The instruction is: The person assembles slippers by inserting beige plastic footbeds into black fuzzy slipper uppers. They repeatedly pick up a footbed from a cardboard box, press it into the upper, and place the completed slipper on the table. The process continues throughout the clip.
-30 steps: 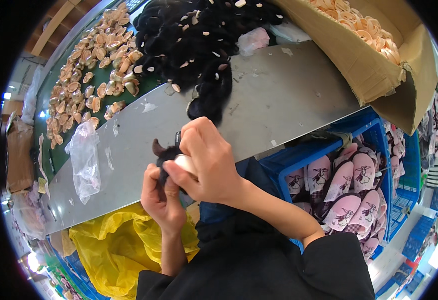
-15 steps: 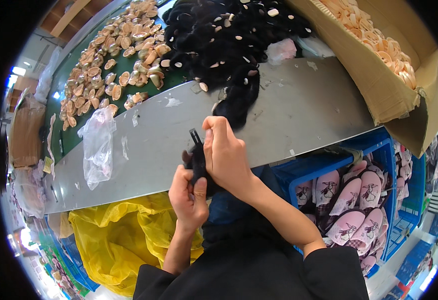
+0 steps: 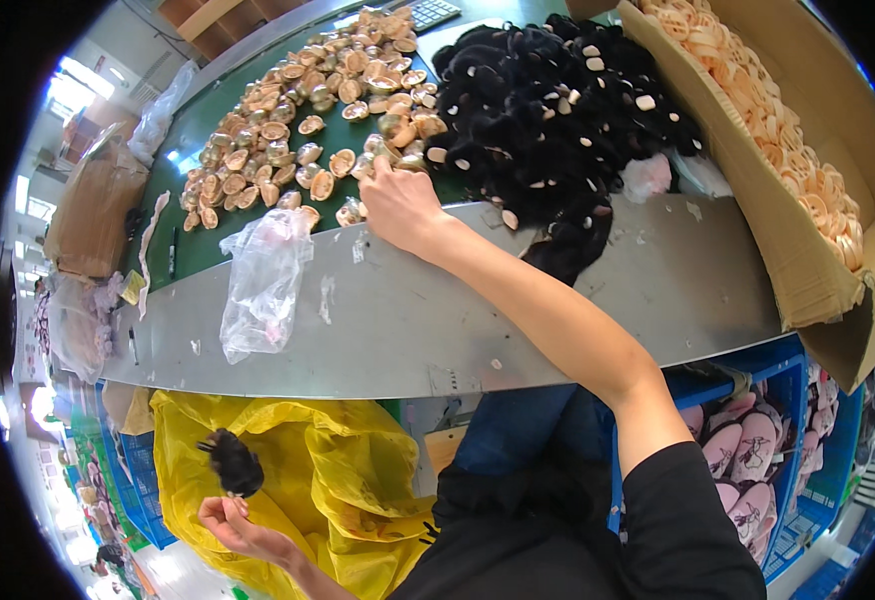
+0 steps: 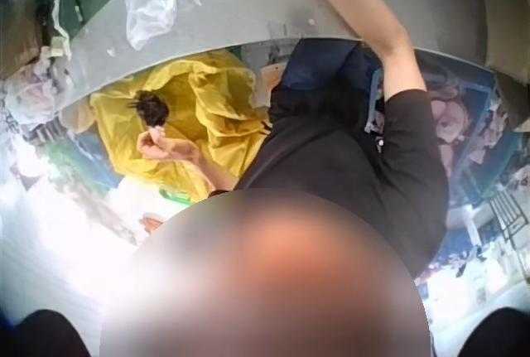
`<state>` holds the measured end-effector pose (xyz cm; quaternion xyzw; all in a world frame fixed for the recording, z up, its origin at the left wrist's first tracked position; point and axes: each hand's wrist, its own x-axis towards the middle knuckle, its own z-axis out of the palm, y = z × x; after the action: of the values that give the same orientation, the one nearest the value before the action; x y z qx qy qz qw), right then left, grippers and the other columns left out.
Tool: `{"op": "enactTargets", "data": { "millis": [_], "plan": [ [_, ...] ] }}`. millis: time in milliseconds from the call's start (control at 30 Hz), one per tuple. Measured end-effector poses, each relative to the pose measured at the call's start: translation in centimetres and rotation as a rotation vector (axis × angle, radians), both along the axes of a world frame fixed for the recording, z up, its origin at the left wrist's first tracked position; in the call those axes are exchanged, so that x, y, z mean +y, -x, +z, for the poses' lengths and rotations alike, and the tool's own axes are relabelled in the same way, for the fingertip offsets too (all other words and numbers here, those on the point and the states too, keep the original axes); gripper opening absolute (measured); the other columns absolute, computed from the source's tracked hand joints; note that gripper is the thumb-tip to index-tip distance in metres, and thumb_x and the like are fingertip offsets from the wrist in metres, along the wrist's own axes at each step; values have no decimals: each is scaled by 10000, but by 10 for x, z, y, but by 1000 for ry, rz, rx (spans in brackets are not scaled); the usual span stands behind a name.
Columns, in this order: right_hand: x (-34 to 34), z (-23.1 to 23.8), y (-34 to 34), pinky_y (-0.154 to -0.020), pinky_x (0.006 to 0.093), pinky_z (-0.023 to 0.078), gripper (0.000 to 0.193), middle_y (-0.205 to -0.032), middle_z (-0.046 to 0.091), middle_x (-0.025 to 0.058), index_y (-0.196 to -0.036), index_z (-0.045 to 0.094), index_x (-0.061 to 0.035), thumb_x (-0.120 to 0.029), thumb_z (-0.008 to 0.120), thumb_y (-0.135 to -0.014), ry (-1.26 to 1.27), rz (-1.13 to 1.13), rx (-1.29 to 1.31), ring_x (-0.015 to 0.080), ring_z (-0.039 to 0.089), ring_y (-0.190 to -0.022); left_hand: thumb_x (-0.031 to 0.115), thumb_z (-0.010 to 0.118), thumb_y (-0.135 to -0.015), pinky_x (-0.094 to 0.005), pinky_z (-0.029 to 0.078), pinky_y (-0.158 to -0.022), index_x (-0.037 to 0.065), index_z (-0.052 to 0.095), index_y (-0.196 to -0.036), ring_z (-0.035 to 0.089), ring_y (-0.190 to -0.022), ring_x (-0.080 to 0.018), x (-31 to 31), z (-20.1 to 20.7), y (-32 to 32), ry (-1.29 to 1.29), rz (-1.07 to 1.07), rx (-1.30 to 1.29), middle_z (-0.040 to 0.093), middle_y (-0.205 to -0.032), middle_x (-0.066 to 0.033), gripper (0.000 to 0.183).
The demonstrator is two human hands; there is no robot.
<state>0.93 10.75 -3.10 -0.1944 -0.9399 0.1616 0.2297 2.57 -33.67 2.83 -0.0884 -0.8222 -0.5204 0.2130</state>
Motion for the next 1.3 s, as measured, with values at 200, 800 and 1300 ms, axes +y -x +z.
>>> {"op": "enactTargets", "data": {
  "millis": [200,800,1300],
  "plan": [
    [-7,13,-26,-743,429,550,157,-1072,600,134,-769,615,-21,-131,720,-810,74,118,275,316,623,-1057,36,503,-951,-239,337,-635,60,498,-965,379,-694,-90,70,-11,-11,-220,-271,-109,415,-824,-7,28],
    [-88,19,-317,-515,256,511,323,-924,540,77,-1268,436,-53,-110,623,-1011,1043,-386,1020,127,583,-652,94,760,-820,-362,506,-894,31,679,-1154,629,-1046,-271,336,-18,-68,354,-1278,208,701,-1089,-100,350],
    [-102,2,-346,-653,232,423,260,-884,623,71,-795,634,8,149,429,-869,983,-445,958,107,540,-710,80,725,-862,-231,407,-642,11,614,-931,495,-678,-89,365,-4,-108,207,-1337,-386,556,-729,-14,148]
  ]
}}
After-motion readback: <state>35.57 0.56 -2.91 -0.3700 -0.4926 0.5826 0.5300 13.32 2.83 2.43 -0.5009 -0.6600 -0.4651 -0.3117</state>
